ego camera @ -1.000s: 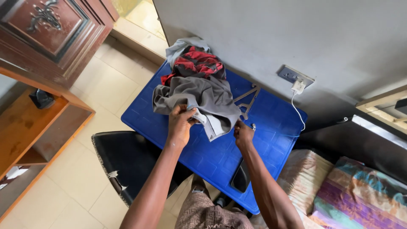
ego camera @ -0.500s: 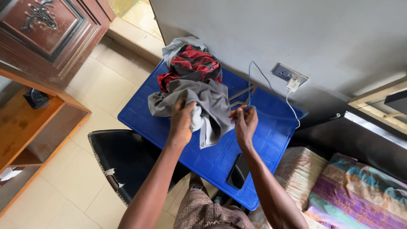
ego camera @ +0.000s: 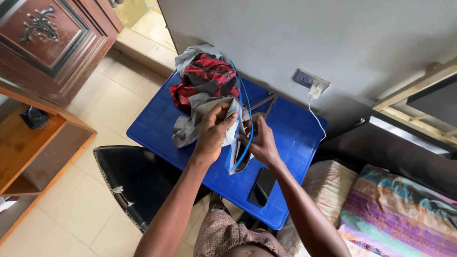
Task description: The person places a pair of trousers on a hanger and hangs it inside a wardrobe.
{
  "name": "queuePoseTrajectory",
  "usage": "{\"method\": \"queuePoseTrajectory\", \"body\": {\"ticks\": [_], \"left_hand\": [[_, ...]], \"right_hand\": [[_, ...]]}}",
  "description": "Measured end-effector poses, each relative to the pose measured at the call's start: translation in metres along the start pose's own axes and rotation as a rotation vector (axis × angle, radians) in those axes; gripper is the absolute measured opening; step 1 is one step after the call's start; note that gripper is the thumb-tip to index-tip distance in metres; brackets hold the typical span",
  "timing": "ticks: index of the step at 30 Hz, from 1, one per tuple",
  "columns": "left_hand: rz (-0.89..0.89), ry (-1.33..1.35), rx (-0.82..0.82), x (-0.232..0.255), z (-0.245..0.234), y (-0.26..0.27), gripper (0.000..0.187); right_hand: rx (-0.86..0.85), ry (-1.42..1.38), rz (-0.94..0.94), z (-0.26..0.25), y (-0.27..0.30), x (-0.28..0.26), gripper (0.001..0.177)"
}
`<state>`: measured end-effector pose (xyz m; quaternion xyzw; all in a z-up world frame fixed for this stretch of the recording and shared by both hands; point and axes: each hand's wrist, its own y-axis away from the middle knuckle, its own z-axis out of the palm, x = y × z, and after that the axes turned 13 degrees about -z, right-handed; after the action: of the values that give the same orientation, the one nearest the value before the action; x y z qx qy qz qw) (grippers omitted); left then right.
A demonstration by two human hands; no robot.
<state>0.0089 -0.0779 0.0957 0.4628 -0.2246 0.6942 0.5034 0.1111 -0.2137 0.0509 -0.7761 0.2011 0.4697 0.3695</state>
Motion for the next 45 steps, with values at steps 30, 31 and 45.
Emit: {"method": "queuePoseTrajectory", "body": {"ticks": [30, 31, 45], "left_hand": [[-0.150, 0.047, 0.450, -0.069, -0.065, -0.021, 0.018], [-0.113, 0.055, 0.453, -0.069, -0.064, -0.021, 0.019], [-0.095, 0.071, 0.583, -0.048, -0.065, -0.004, 0.013]], "right_hand": [[-0.307, 0.160, 0.196, -0.063, 0.027, -0.015, 0.053], [-0.354, 0.202, 0.178, -0.062, 0.028, -0.015, 0.049], [-0.334, 0.208, 0.057, -0.049, 0.035, 0.026, 0.026]]}}
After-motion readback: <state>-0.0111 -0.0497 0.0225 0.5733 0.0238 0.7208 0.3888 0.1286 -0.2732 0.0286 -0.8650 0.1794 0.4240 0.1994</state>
